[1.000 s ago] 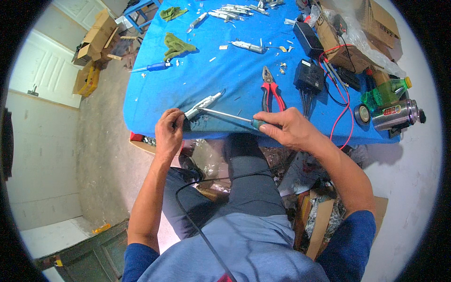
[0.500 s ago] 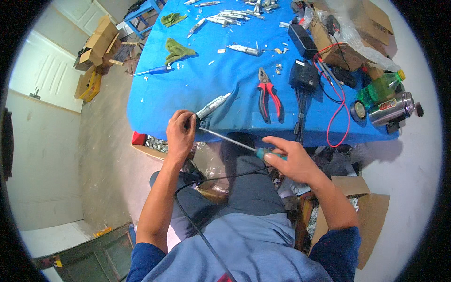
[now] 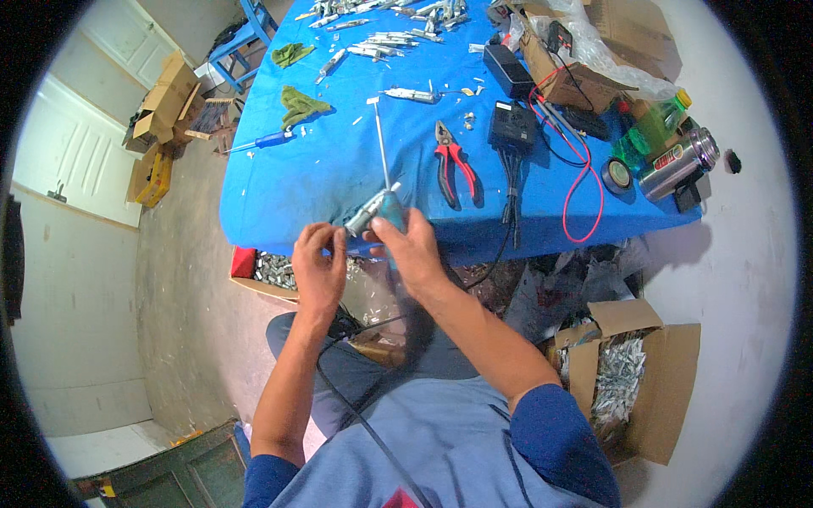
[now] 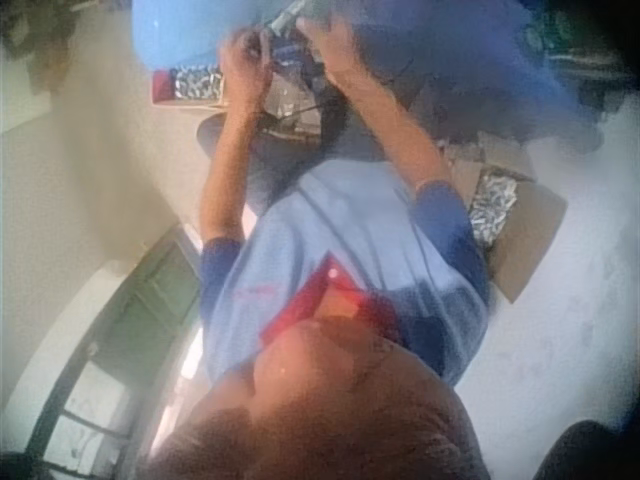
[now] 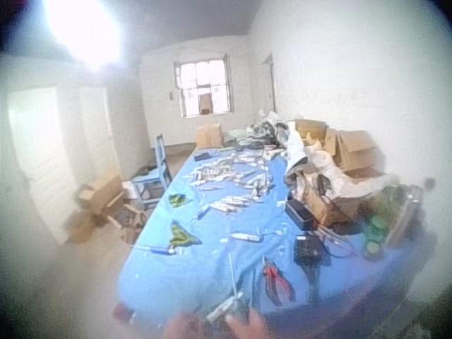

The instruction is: The person assembles small metal components on a table covered in blue cloth. They use a screwdriver to tighten a screw into a metal cylinder and use pliers to adjust a metal rod within the assembly.

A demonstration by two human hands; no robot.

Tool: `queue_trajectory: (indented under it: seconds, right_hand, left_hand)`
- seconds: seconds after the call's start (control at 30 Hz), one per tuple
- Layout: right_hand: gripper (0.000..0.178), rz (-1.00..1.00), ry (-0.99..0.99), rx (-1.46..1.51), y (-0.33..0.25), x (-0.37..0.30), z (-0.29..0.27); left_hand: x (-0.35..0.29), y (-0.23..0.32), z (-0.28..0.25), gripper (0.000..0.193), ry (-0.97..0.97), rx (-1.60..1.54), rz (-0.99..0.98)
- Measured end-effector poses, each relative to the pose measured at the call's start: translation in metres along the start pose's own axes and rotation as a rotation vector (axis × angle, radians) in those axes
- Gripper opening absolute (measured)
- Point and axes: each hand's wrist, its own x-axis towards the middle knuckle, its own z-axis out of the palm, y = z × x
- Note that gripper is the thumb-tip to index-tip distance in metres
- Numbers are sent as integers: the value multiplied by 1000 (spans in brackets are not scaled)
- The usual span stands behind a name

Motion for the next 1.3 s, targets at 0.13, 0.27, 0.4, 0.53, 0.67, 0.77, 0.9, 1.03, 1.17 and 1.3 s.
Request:
queue_trajectory:
  seconds: [0.13, 0.27, 0.4, 0.53, 0.67, 0.77, 0.9, 1.03, 1.17, 1.3]
  right_hand:
    - [34, -20, -67, 163, 9, 2, 7]
    - [31, 134, -239, 227, -5, 11, -11]
    - [31, 329, -383, 244, -23, 19, -34]
    - [31, 444, -532, 151, -42, 21, -45]
    - [32, 510, -662, -12, -53, 22, -47]
    - [33, 528, -687, -72, -58, 20, -46]
    - [33, 570, -779, -157, -63, 27, -42]
    - [33, 573, -838, -272, -71, 36, -36]
    - [34, 456, -662, -403, -82, 50, -35]
    - [33, 195, -252, -546, -96, 58, -42]
  left_hand:
    - [-27, 32, -9, 17, -88, -62, 42]
    - [-44, 35, -18, 14, -272, -310, -166]
    - [-49, 21, -29, 12, -189, -245, -96]
    - [-31, 12, -44, 19, -147, -300, -216]
    - [-11, 18, -49, 27, -182, -219, -189]
    - [-4, 22, -47, 32, -272, -212, -178]
    - [-9, 25, -38, 38, -446, -203, -95]
    - [-13, 25, -31, 41, -559, -111, -156]
    - [-6, 29, -29, 40, -598, -126, -308]
    - [-7, 7, -15, 44, -432, -163, -425]
